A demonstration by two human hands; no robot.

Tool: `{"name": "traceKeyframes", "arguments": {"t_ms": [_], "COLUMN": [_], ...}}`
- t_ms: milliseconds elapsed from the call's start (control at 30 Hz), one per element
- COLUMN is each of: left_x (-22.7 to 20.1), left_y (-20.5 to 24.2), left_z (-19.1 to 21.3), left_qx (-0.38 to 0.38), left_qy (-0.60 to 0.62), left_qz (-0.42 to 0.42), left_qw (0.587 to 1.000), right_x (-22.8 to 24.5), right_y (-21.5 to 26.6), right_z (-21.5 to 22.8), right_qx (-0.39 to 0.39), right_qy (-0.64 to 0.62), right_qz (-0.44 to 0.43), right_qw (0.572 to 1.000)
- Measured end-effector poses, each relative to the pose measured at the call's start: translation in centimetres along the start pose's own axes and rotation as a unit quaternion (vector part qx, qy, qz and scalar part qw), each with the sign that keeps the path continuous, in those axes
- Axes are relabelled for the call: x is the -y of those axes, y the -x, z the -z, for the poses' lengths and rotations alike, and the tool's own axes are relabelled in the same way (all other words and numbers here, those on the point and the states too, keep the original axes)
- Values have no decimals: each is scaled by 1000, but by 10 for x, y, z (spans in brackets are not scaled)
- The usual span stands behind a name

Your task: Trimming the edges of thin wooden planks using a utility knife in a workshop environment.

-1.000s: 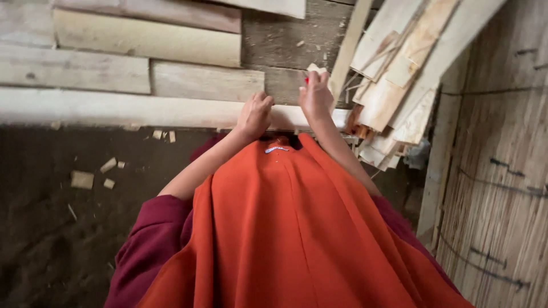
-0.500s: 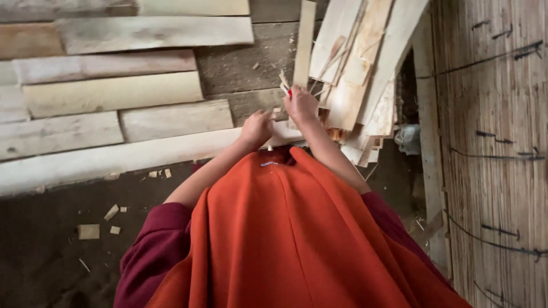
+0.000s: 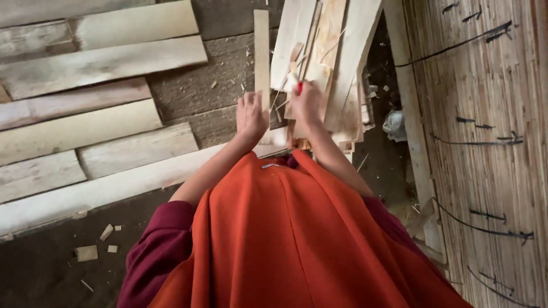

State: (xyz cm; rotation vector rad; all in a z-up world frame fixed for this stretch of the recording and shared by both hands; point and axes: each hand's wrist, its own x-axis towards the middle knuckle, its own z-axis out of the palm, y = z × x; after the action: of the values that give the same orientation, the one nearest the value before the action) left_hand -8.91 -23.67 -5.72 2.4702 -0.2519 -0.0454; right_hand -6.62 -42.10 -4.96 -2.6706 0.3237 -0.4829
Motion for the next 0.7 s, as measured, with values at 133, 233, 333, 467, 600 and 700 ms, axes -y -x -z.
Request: {"name": "traceKeyframes", "arguments": {"t_ms": [133,233,333,467,600,700], "left_x": [-2,-26,-32,-50,-44,-58], "left_y": [-33,-57,-80,-91,-100,-97], "left_z": [-49,-46,-67,-63,-82,-64], "left_qx": [11,21,26,59,15,-5], "left_qy": [-6,-30,-82,5,96,75], "left_qz": [-17,-33,-51,15,68,80], "left_qw": [1000,999,995,998,993,994], "right_x": [-84,-42,-48,-78,-50,-54], "right_y": [-27,-45,-47,-45,-56,-58], "right_z": [-32,32,33,14,47,44], "right_qx": [-23,56,163,102,163,171], "right_qy": [121,99,140,6,21,-81], "right_qz": [18,-27,-56,-51,-178,-247], "right_qw": [992,993,975,993,970,950]}}
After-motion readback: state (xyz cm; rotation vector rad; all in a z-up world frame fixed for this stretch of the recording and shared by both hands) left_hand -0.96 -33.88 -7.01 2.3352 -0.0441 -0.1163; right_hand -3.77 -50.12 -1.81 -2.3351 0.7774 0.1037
